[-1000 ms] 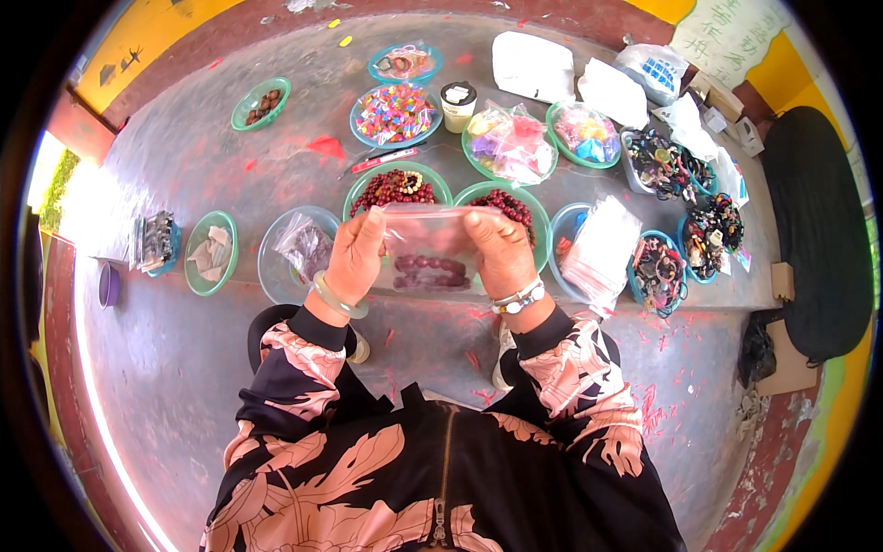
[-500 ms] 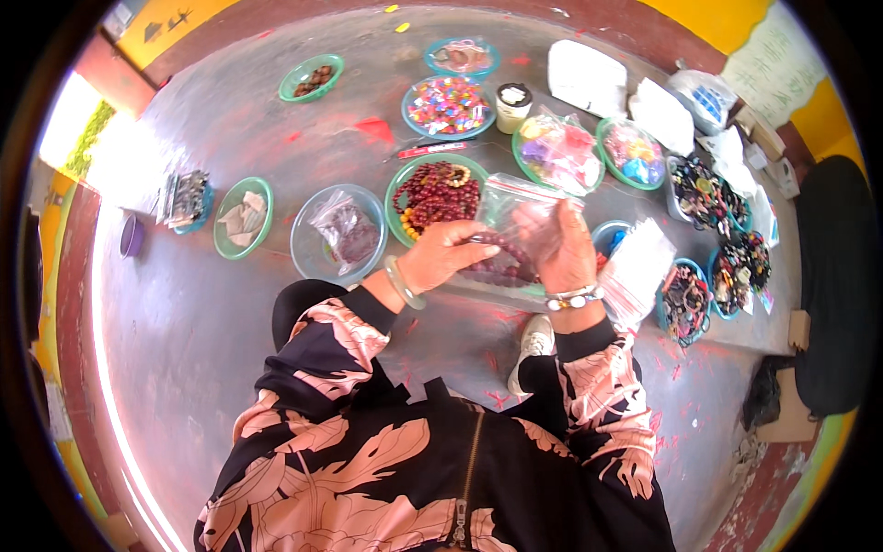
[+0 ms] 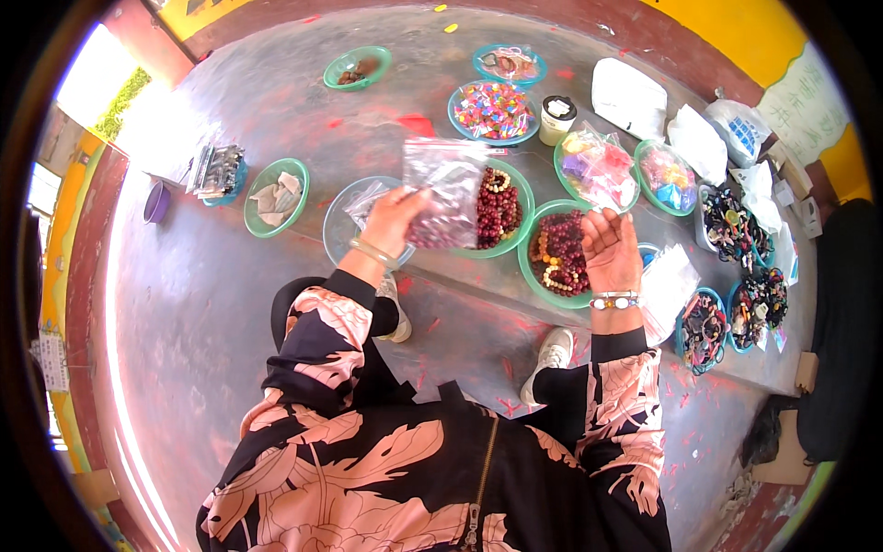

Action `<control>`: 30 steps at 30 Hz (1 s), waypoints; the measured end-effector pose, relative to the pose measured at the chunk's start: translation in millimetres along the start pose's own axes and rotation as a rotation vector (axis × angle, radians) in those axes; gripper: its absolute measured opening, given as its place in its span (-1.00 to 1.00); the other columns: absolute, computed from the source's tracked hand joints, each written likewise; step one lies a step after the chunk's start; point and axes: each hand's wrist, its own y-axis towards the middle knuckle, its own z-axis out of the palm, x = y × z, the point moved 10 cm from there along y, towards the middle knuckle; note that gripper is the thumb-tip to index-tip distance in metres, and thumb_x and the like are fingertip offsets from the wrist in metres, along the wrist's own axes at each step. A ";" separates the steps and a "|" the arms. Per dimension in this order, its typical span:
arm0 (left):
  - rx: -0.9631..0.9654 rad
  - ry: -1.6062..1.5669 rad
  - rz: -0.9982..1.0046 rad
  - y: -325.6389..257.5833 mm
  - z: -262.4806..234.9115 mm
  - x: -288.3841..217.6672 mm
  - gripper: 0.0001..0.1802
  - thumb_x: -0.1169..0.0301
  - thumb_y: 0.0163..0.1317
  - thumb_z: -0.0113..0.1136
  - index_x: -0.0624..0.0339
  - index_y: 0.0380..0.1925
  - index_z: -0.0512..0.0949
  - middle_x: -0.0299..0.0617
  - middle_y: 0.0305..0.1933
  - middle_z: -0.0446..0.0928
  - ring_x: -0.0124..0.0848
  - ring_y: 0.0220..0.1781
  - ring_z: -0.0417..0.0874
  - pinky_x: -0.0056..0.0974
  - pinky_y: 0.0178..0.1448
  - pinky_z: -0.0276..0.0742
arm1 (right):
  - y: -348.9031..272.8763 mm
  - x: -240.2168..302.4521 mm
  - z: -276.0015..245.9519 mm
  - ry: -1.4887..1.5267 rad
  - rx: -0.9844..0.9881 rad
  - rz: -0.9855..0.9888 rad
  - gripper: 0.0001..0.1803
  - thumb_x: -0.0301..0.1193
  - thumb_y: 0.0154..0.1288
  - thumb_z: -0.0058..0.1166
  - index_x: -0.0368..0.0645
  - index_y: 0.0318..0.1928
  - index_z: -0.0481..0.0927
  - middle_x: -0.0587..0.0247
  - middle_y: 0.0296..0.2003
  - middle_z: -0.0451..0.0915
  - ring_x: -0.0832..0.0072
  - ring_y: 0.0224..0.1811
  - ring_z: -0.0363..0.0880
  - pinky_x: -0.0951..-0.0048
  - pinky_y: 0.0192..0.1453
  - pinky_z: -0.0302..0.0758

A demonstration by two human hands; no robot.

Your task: The person sits on the floor and packs beaded bracelets from green bowls into small clear plastic bags. They repeatedly pick up a bracelet, place it into a bag, and set the bag aside on the floor.

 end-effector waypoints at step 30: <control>-0.996 1.291 0.096 -12.2 -202.4 68.2 -0.62 0.50 0.01 0.05 0.28 -0.08 0.42 0.12 0.02 0.43 0.02 0.11 0.42 -0.07 0.17 0.34 | -3.1 -61.3 21.5 -0.252 -0.037 0.300 -0.67 -0.21 0.35 -0.09 -0.25 -0.22 0.54 0.10 -0.38 0.65 0.37 -0.40 0.65 0.45 -0.34 0.56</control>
